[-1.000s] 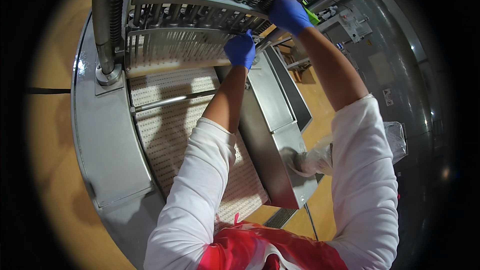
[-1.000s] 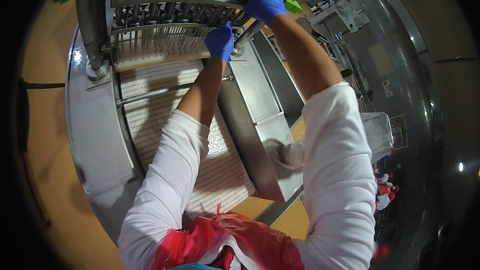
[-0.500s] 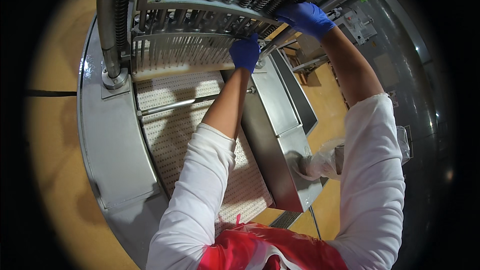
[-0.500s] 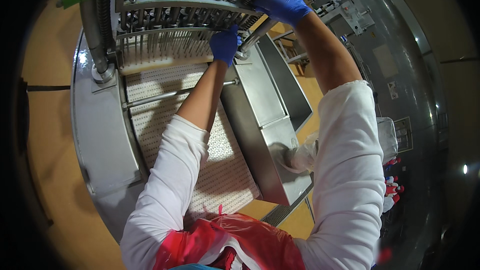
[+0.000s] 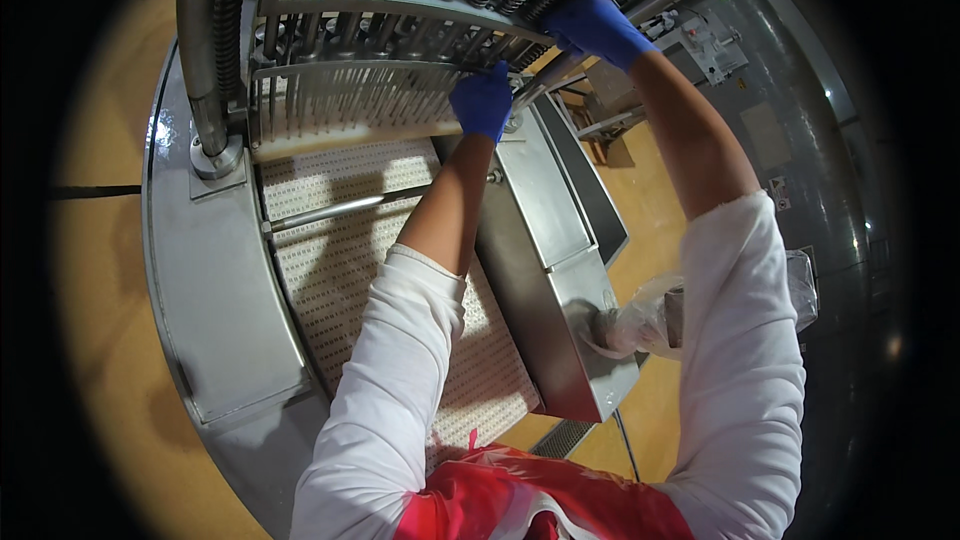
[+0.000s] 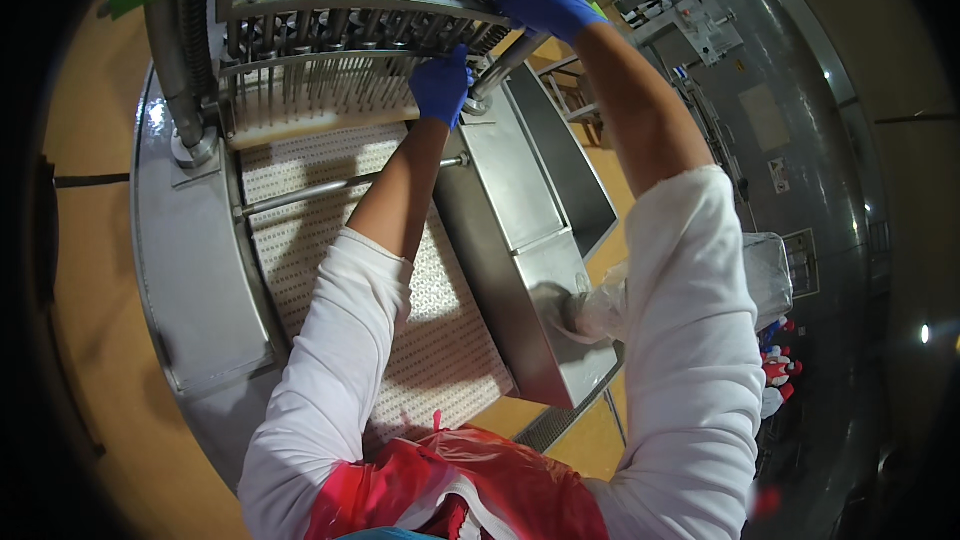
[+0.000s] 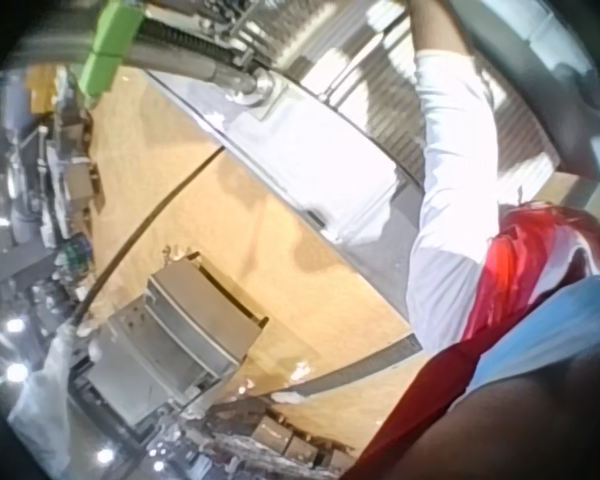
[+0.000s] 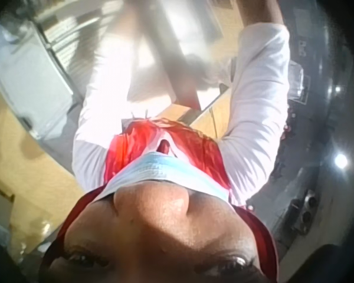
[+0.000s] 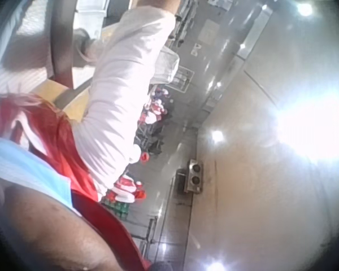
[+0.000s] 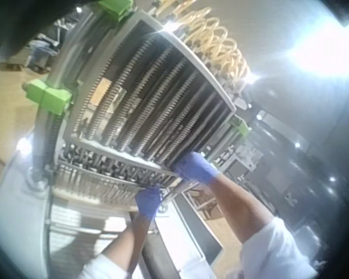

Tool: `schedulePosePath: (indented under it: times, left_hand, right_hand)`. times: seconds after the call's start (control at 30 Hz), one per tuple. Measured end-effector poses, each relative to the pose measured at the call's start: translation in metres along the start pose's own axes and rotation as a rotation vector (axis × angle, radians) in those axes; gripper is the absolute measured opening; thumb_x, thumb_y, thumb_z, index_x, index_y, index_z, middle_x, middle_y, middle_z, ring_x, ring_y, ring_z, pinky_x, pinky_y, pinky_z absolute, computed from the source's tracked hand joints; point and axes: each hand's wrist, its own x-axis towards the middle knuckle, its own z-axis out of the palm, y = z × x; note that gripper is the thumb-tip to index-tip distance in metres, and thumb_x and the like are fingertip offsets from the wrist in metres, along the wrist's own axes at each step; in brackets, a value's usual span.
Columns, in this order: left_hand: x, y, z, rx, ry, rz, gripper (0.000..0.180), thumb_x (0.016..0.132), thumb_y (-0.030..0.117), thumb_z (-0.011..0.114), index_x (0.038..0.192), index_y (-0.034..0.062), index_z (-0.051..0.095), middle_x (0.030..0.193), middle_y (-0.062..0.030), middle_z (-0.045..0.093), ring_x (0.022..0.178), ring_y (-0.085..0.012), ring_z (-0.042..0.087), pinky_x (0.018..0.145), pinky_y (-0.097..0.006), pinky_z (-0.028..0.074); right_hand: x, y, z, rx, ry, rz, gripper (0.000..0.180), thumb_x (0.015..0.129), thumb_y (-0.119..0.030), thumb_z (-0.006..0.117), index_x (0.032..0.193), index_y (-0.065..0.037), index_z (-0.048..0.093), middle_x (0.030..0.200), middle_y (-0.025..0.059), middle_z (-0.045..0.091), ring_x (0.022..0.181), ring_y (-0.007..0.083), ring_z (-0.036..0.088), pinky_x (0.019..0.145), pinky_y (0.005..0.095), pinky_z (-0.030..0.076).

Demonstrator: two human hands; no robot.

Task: The person uses a blue torque wrench to tighten bolts on a vertical metal assembly with springs. They then switch to a small metal tool to adjust components within the machine's internal structure. The person works methodically, moving between different sections of the machinery to secure various parts.

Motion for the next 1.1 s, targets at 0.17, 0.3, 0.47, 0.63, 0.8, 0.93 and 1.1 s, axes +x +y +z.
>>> schedulePosePath:
  times: [0.17, 0.3, 0.47, 0.63, 0.8, 0.93, 1.1]
  left_hand:
    - [-0.007, 0.011, 0.0, 0.026, -0.171, -0.009, 0.068, 0.104, 0.052, 0.033, 0.08, 0.0041, 0.076, 0.085, -0.019, 0.073, 0.085, -0.0372, 0.071, 0.081, -0.046, 0.053]
    - [0.003, -0.007, 0.015, -0.258, -0.047, -0.003, 0.055, 0.101, 0.045, 0.05, 0.077, 0.002, 0.074, 0.073, -0.0125, 0.073, 0.07, -0.0257, 0.07, 0.069, -0.038, 0.052]
    - [0.009, -0.022, 0.025, -0.265, 0.015, 0.046, 0.045, 0.098, 0.036, 0.062, 0.074, -0.0006, 0.071, 0.065, -0.0083, 0.07, 0.057, -0.0165, 0.067, 0.057, -0.031, 0.051]
    - [-0.009, 0.0, 0.032, -0.374, -0.03, -0.008, 0.048, 0.099, 0.039, 0.06, 0.074, 0.0, 0.072, 0.067, -0.0103, 0.07, 0.06, -0.0204, 0.067, 0.06, -0.034, 0.051]
    - [-0.002, 0.006, -0.006, -0.267, -0.06, -0.138, 0.057, 0.098, 0.049, 0.053, 0.076, 0.0009, 0.075, 0.078, -0.021, 0.071, 0.08, -0.0398, 0.069, 0.079, -0.047, 0.051]
    - [-0.012, 0.016, -0.009, -0.334, -0.132, -0.189, 0.06, 0.098, 0.051, 0.051, 0.078, -0.0002, 0.075, 0.082, -0.022, 0.072, 0.083, -0.0394, 0.07, 0.081, -0.046, 0.052]
    - [0.007, -0.009, 0.012, -0.192, -0.105, -0.047, 0.064, 0.099, 0.054, 0.048, 0.079, 0.0001, 0.075, 0.083, -0.0221, 0.072, 0.083, -0.0389, 0.07, 0.082, -0.046, 0.052]
  right_hand:
    - [-0.011, 0.044, -0.001, -0.512, 0.19, -0.596, 0.022, 0.092, -0.02, 0.064, 0.112, -0.012, 0.069, 0.092, 0.0149, 0.072, 0.079, 0.0358, 0.07, 0.073, 0.0435, 0.059]
    - [-0.012, 0.031, 0.003, -0.488, 0.256, -0.542, 0.026, 0.095, -0.027, 0.064, 0.118, -0.016, 0.069, 0.097, 0.0148, 0.071, 0.083, 0.0362, 0.07, 0.075, 0.0442, 0.058]
    - [0.003, 0.021, 0.013, -0.55, 0.227, -0.46, 0.02, 0.092, -0.022, 0.065, 0.108, -0.012, 0.072, 0.091, 0.0157, 0.072, 0.081, 0.0351, 0.071, 0.075, 0.0434, 0.059]
    - [0.035, 0.065, 0.034, -0.185, 0.065, 0.006, 0.016, 0.085, -0.019, 0.066, 0.095, -0.01, 0.075, 0.085, 0.0185, 0.072, 0.081, 0.0364, 0.071, 0.076, 0.044, 0.059]
    - [0.004, -0.005, -0.01, -0.338, 0.064, -0.197, 0.016, 0.088, -0.017, 0.067, 0.1, -0.01, 0.074, 0.089, 0.0142, 0.072, 0.082, 0.0338, 0.07, 0.076, 0.0406, 0.058]
    - [-0.005, 0.02, -0.019, -0.553, 0.063, -0.521, 0.018, 0.091, -0.013, 0.064, 0.107, -0.013, 0.072, 0.094, 0.0117, 0.072, 0.088, 0.0334, 0.069, 0.078, 0.0402, 0.057]
    - [0.003, 0.03, -0.01, -0.497, 0.146, -0.633, 0.021, 0.091, -0.011, 0.061, 0.109, -0.013, 0.072, 0.097, 0.0118, 0.072, 0.09, 0.033, 0.069, 0.08, 0.0411, 0.057]
